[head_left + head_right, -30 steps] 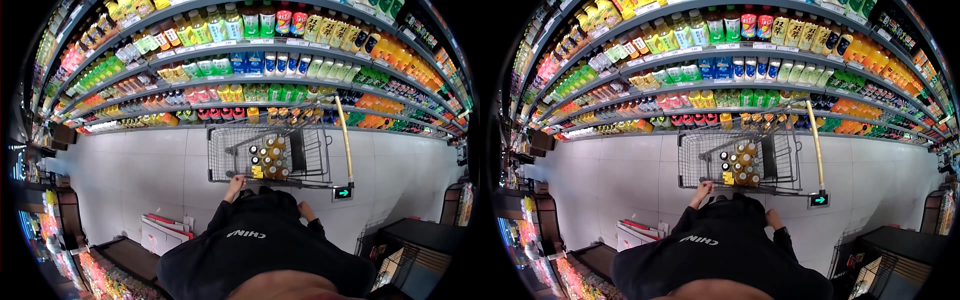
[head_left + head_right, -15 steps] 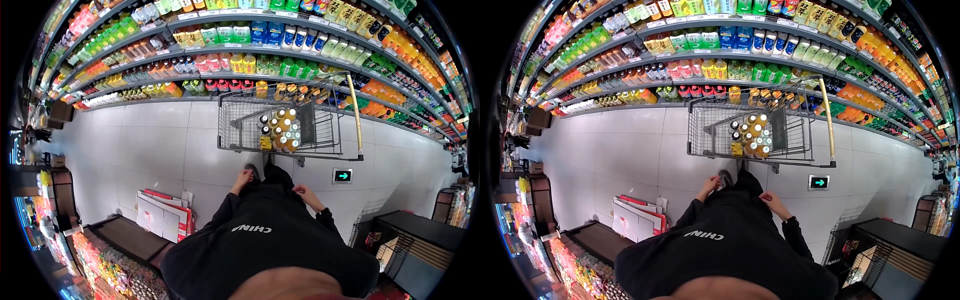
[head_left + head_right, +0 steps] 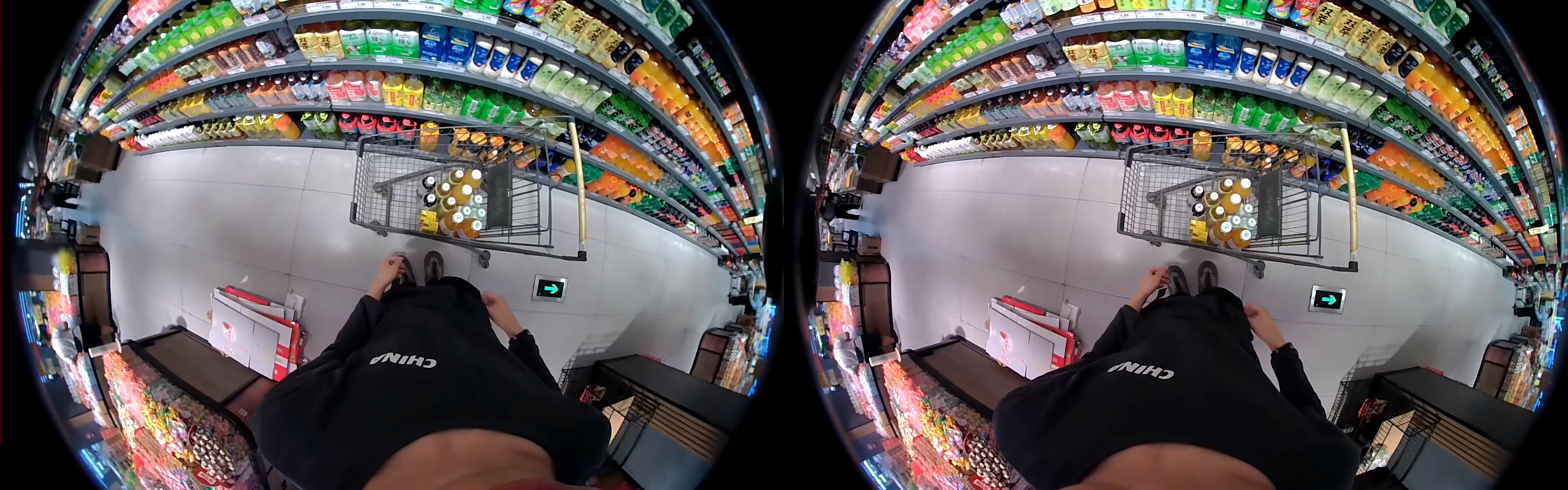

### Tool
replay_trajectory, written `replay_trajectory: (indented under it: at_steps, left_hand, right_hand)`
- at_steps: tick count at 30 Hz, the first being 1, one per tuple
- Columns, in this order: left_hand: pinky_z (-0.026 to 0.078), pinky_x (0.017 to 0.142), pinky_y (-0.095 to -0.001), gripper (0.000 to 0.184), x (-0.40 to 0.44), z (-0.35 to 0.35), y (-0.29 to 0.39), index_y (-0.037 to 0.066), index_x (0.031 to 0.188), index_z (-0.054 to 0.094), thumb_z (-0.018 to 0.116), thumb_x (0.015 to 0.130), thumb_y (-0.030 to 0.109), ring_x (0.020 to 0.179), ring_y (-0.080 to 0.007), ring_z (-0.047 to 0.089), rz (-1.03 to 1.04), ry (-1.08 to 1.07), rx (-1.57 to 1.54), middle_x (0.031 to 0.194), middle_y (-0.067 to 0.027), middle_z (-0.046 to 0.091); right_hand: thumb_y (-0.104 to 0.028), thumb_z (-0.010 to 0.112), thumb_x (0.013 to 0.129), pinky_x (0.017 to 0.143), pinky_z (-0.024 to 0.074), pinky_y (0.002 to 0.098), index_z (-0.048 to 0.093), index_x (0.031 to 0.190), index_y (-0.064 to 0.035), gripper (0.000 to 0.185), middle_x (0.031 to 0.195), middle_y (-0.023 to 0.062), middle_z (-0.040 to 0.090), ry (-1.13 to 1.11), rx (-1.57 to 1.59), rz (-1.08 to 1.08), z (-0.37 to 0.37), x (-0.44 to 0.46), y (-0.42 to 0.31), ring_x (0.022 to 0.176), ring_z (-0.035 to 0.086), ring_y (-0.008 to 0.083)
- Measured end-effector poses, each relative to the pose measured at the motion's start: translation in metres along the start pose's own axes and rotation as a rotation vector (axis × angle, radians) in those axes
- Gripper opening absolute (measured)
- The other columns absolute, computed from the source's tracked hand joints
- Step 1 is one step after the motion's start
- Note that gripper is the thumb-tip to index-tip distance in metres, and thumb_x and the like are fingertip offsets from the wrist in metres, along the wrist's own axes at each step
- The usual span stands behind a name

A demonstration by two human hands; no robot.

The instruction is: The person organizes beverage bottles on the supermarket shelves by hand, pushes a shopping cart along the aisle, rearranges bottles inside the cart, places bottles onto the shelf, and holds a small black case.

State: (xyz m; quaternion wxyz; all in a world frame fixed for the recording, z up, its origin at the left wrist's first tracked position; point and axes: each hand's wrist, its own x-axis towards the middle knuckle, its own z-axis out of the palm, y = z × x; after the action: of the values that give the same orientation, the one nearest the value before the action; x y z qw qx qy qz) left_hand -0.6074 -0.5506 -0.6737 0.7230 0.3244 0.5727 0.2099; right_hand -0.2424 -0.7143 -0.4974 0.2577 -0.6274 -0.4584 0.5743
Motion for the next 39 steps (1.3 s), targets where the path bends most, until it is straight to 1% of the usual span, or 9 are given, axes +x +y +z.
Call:
replay_trajectory:
  at_steps: [6,9,15,21,24,30,33,35,39]
  left_hand:
    - [0.057,0.064,-0.0298,0.034,-0.013,0.013,0.019,0.005,0.117,0.067,0.061,0.103,0.036,0.077,-0.0168,0.069,-0.012,0.003,0.035,0.093,-0.0076,0.072]
    - [0.058,0.062,-0.0308,0.032,-0.006,0.008,0.009,0.004,0.116,0.067,0.061,0.104,0.033,0.073,-0.0173,0.068,0.001,0.000,-0.027,0.091,-0.0091,0.071]
    - [0.056,0.062,-0.0275,0.027,-0.001,0.005,0.008,0.004,0.114,0.067,0.062,0.103,0.029,0.069,-0.0153,0.067,0.008,0.052,-0.045,0.086,-0.0067,0.070]
    - [0.055,0.060,-0.0282,0.027,-0.016,0.005,0.016,0.002,0.115,0.066,0.061,0.104,0.026,0.067,-0.0155,0.066,-0.065,0.071,-0.051,0.085,-0.0069,0.069]
    - [0.055,0.059,-0.0292,0.027,-0.018,0.002,0.023,0.001,0.116,0.065,0.059,0.104,0.024,0.066,-0.0162,0.065,-0.064,0.045,0.005,0.084,-0.0077,0.068]
    - [0.053,0.057,-0.0261,0.026,-0.011,0.002,0.006,0.002,0.113,0.067,0.058,0.104,0.025,0.065,-0.0127,0.064,-0.032,0.058,0.016,0.083,-0.0040,0.068]
    - [0.051,0.057,-0.0254,0.026,-0.015,0.005,0.018,0.003,0.110,0.069,0.059,0.104,0.026,0.066,-0.0113,0.064,-0.060,0.041,0.088,0.081,-0.0028,0.068]
    - [0.051,0.057,-0.0264,0.026,-0.016,0.003,0.016,0.003,0.109,0.069,0.060,0.103,0.026,0.067,-0.0114,0.064,-0.087,-0.034,0.127,0.080,-0.0028,0.068]
    - [0.051,0.057,-0.0277,0.028,-0.025,0.017,0.036,0.001,0.115,0.067,0.060,0.103,0.025,0.070,-0.0123,0.065,-0.055,-0.003,0.154,0.084,-0.0044,0.069]
  right_hand:
    - [-0.009,0.061,0.097,0.076,0.0455,0.0244,0.065,0.095,-0.0016,0.009,0.088,-0.0049,0.063,-0.010,0.288,0.204,0.006,0.011,-0.030,0.085,0.055,0.0061]
    - [-0.010,0.058,0.099,0.085,0.0458,0.0236,0.069,0.106,-0.0038,0.014,0.098,-0.0026,0.067,-0.088,0.274,0.049,0.002,0.008,-0.061,0.095,0.057,0.0058]
    - [-0.013,0.058,0.102,0.089,0.0459,0.0235,0.069,0.115,-0.0035,0.020,0.106,-0.0020,0.069,-0.025,0.516,0.171,-0.002,-0.005,-0.069,0.100,0.059,0.0059]
    - [-0.021,0.056,0.106,0.084,0.0476,0.0223,0.068,0.120,-0.0016,0.027,0.104,-0.0043,0.069,-0.034,0.068,0.251,-0.014,0.005,-0.009,0.095,0.060,0.0048]
    - [-0.022,0.056,0.106,0.085,0.0469,0.0217,0.068,0.125,-0.0016,0.030,0.108,-0.0024,0.069,-0.028,0.113,0.264,-0.010,0.004,-0.014,0.097,0.059,0.0050]
    - [-0.023,0.054,0.107,0.102,0.0466,0.0293,0.053,0.146,-0.0034,0.043,0.131,0.0090,0.067,0.198,0.573,0.004,0.025,-0.010,-0.015,0.119,0.059,0.0140]
    - [-0.024,0.056,0.106,0.109,0.0446,0.0365,0.049,0.148,-0.0034,0.048,0.137,0.0136,0.064,0.016,0.144,0.061,0.013,0.029,0.088,0.131,0.056,0.0222]
    - [-0.023,0.059,0.103,0.109,0.0444,0.0393,0.052,0.145,-0.0021,0.048,0.137,0.0184,0.064,-0.155,-0.016,-0.071,0.000,0.035,0.052,0.131,0.057,0.0299]
    - [-0.022,0.059,0.102,0.106,0.0452,0.0411,0.055,0.139,-0.0010,0.043,0.136,0.0196,0.063,-0.133,-0.184,-0.171,0.006,0.048,0.032,0.123,0.060,0.0335]
